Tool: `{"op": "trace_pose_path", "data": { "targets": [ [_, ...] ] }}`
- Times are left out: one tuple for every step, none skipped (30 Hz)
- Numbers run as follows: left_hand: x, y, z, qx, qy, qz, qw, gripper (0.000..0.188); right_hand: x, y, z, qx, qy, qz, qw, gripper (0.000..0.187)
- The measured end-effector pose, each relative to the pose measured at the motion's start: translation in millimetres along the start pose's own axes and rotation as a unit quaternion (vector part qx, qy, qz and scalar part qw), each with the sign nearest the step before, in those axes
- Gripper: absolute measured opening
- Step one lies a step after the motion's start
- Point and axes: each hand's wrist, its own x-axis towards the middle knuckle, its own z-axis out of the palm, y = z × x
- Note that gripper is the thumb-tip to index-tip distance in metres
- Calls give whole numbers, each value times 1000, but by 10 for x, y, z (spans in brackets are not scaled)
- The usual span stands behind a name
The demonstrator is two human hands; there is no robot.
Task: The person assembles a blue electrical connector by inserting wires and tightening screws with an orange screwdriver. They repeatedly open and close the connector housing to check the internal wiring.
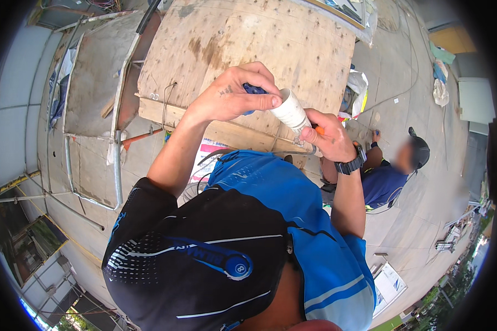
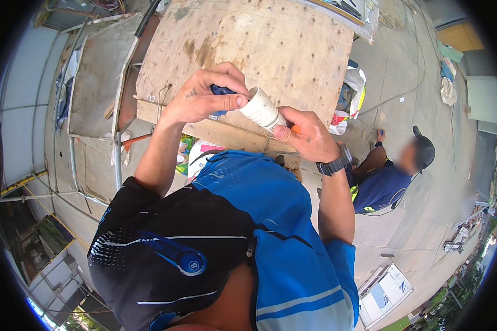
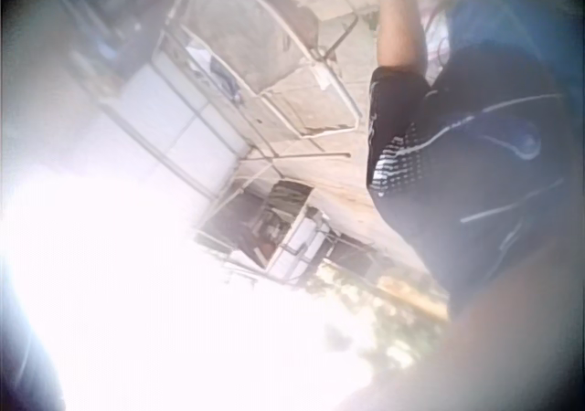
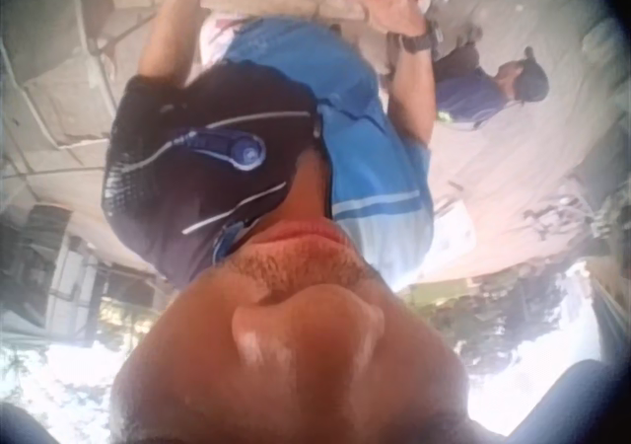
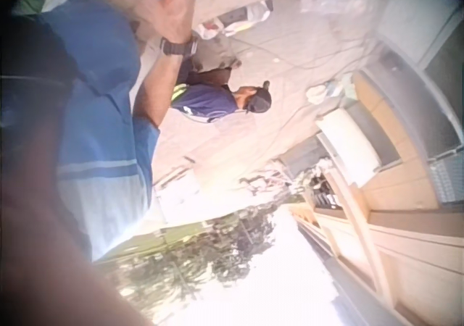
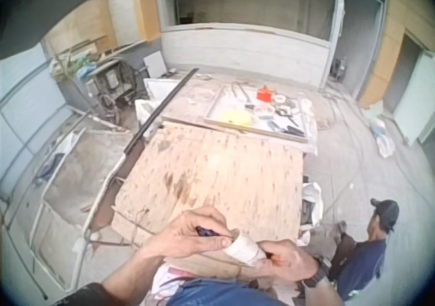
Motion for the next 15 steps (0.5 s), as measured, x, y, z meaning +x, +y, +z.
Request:
{"op": "trace_pose_path", "data": {
  "targets": [
    [14,5,19,47,7,33,998,13,-27,-8,-37,-13,-4,0,1000,44],
    [18,8,23,93,13,66,993,13,-59,-21,-70,-26,-7,1,1000,44],
    [18,13,17,137,18,100,985,12,-31,-38,10,-3,5,-14,1000,43],
    [26,7,58,155,35,110,981,12,-45,-42,38,-20,16,-25,999,41],
    [-7,16,77,169,49,120,977,12,-50,-35,55,-55,16,-10,998,38],
    [-31,7,101,181,60,130,973,12,-65,-19,81,-56,35,-5,998,38],
    [-59,21,139,194,73,124,970,11,-80,-8,85,-65,47,-3,997,38],
    [-68,32,151,213,88,118,966,11,-96,1,66,-83,48,-8,995,38],
    [-54,18,180,215,90,115,966,10,-130,5,32,-100,48,-13,994,37],
    [-71,5,181,223,97,109,964,10,-131,21,21,-114,43,-24,992,37],
    [-64,1,207,230,105,103,962,10,-148,91,19,-106,46,-19,993,37],
    [-37,17,249,237,92,101,962,10,-164,154,-3,-103,38,-17,994,40],
    [-9,58,281,246,80,98,961,10,-172,206,-26,-98,29,-16,995,43],
    [20,90,312,255,68,95,960,9,-177,232,-40,-93,19,-16,995,45],
    [48,110,342,273,61,109,954,9,-168,228,-22,-103,62,-60,991,48]
  ]
}}
